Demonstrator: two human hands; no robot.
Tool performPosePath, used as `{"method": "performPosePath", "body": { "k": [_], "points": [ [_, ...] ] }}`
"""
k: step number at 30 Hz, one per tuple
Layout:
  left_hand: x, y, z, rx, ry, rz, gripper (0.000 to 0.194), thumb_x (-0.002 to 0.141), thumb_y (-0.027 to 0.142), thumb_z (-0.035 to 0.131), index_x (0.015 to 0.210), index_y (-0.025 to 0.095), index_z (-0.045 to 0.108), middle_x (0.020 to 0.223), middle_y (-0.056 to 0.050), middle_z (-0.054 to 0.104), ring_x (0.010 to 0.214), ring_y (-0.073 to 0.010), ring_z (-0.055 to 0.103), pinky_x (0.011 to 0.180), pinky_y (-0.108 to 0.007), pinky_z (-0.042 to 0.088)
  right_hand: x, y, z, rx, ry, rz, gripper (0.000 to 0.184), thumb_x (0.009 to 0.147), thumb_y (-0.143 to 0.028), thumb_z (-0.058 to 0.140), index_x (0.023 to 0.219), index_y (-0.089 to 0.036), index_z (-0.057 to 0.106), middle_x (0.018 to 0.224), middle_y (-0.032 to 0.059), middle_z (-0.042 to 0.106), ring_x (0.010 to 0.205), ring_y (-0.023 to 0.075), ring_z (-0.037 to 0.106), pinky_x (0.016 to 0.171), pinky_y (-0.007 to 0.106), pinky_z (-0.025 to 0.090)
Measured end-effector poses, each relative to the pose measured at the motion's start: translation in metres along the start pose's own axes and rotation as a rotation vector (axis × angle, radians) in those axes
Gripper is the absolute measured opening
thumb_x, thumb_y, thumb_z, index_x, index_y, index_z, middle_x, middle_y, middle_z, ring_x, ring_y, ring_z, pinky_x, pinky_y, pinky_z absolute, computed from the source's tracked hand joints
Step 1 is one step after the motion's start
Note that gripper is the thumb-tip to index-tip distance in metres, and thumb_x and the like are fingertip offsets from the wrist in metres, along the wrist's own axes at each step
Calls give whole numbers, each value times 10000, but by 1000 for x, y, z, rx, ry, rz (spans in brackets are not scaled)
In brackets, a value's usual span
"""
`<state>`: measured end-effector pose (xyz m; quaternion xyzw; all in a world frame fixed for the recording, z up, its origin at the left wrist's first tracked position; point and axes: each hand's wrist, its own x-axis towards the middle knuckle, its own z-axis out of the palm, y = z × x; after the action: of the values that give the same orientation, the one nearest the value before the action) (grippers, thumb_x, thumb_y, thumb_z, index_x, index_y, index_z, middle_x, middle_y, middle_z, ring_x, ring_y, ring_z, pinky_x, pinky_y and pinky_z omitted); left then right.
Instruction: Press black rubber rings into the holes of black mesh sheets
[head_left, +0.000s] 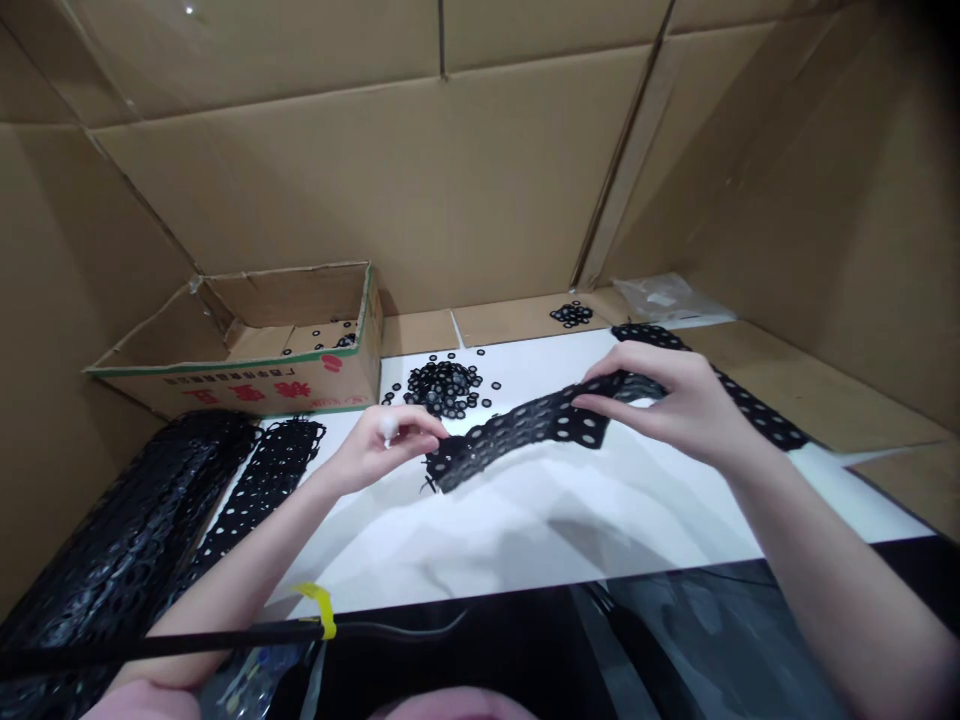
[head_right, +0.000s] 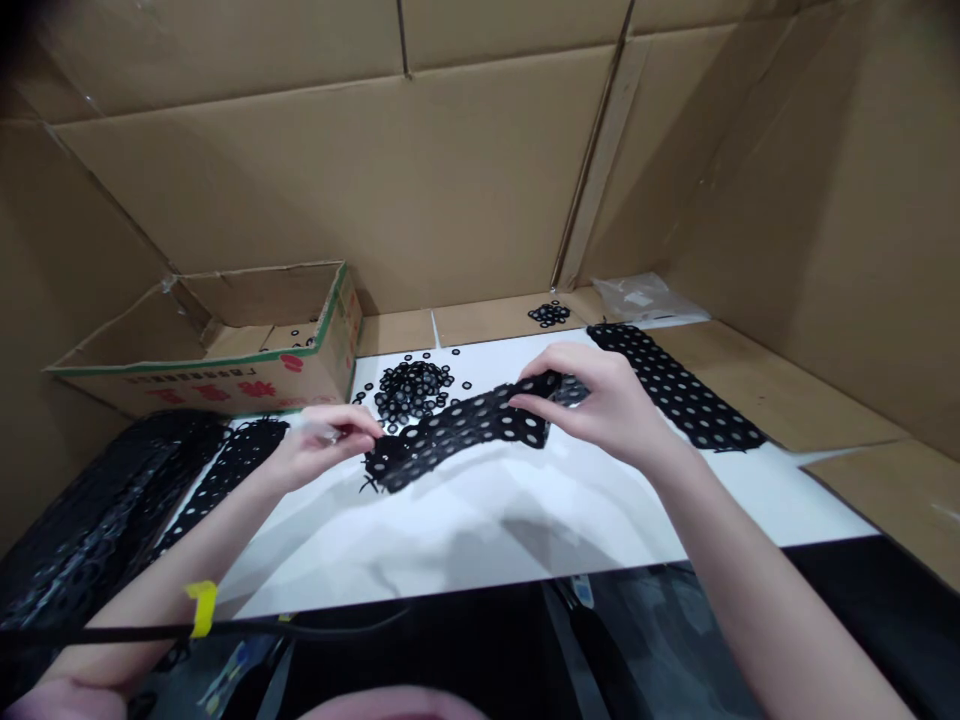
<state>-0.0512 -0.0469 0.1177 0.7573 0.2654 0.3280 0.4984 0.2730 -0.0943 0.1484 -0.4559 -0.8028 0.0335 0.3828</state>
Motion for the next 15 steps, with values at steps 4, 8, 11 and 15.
{"method": "performPosePath", "body": {
  "k": [4,8,11,15],
  "points": [
    [-18,-16,-3,488,-65,406,155,868,123,570,940,168,700,836,-79,708,759,-161,607,700,-281,446,-20,-4,25,-187,6,-232,109,822,-143,619,732,-195,584,657,25,629,660,175,546,693,344,403],
    [-49,-51,0,616,-187,346,191,866,118,553,967,183,701,853,-72,695,765,-157,593,679,-257,457,-56,-5,63,-231,-169,-295,218,804,-8,477,694,-176,559,664,35,592,678,170,508,723,341,402],
    [-68,-65,8,613,-222,293,182,857,137,570,945,197,719,844,-65,684,753,-151,593,661,-241,462,-78,-9,76,-136,-299,-201,208,741,15,482,696,-174,558,690,29,579,694,168,507,746,342,401],
    [-81,-63,14,585,-262,237,251,831,102,552,980,204,727,859,-68,676,764,-163,601,676,-254,476,-91,-18,70,-35,-540,12,97,752,-216,674,748,-186,583,767,25,601,794,206,551,781,364,397]
  ]
}}
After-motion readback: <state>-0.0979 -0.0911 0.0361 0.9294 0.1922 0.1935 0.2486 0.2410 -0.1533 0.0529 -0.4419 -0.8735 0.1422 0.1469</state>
